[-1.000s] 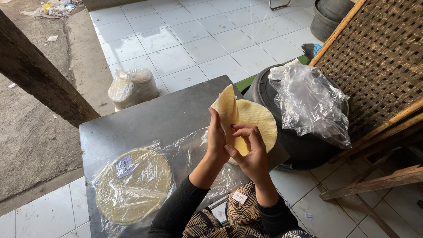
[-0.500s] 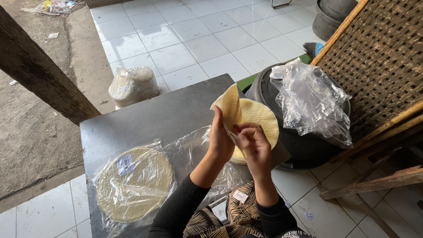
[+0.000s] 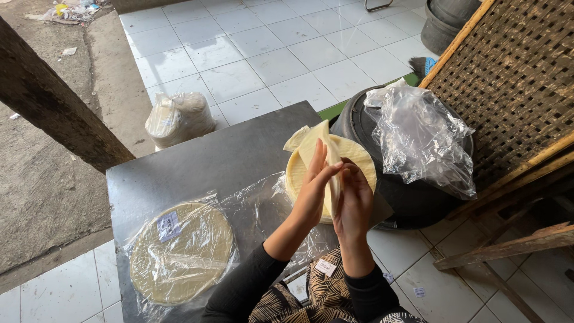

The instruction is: The person peels thin circular dough sheets from a stack and places them onto another stack on a metal table by hand.

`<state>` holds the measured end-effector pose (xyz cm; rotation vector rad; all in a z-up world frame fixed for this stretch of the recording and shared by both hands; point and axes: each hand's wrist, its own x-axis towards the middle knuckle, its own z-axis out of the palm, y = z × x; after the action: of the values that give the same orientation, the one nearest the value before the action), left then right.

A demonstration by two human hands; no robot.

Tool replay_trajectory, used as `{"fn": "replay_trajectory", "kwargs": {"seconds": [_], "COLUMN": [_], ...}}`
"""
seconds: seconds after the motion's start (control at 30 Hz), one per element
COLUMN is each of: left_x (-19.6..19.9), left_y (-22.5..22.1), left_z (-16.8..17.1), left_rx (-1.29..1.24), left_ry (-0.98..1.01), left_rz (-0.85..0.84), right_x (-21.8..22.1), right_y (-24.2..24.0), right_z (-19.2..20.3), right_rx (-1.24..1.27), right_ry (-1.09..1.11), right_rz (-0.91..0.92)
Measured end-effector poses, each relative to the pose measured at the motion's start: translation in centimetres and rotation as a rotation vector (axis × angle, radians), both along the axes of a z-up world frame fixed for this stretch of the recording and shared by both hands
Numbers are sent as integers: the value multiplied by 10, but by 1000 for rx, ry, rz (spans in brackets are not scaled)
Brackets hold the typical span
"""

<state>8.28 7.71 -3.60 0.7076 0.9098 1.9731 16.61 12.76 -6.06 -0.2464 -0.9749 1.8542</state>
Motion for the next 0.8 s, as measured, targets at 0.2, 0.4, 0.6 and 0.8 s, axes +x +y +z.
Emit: {"fn": "replay_trajectory", "kwargs": {"seconds": [0.2, 0.4, 0.6, 0.8], "left_x": [8, 0, -4, 2], "left_y": [1, 6, 19, 23], "left_z": [6, -12, -43, -52], "left_rx": [124, 76, 105, 116], "left_ry": [-65, -9, -381, -411], "left_rz": [-55, -117, -255, -138], "right_x": [-9, -4, 5, 7], "right_y": [-5, 8, 16, -12], "right_z": [-10, -13, -11, -5], "right_rx": [134, 144, -65, 397], "right_ry": [-67, -4, 171, -47], "right_rz": [-83, -91, 8, -249]}}
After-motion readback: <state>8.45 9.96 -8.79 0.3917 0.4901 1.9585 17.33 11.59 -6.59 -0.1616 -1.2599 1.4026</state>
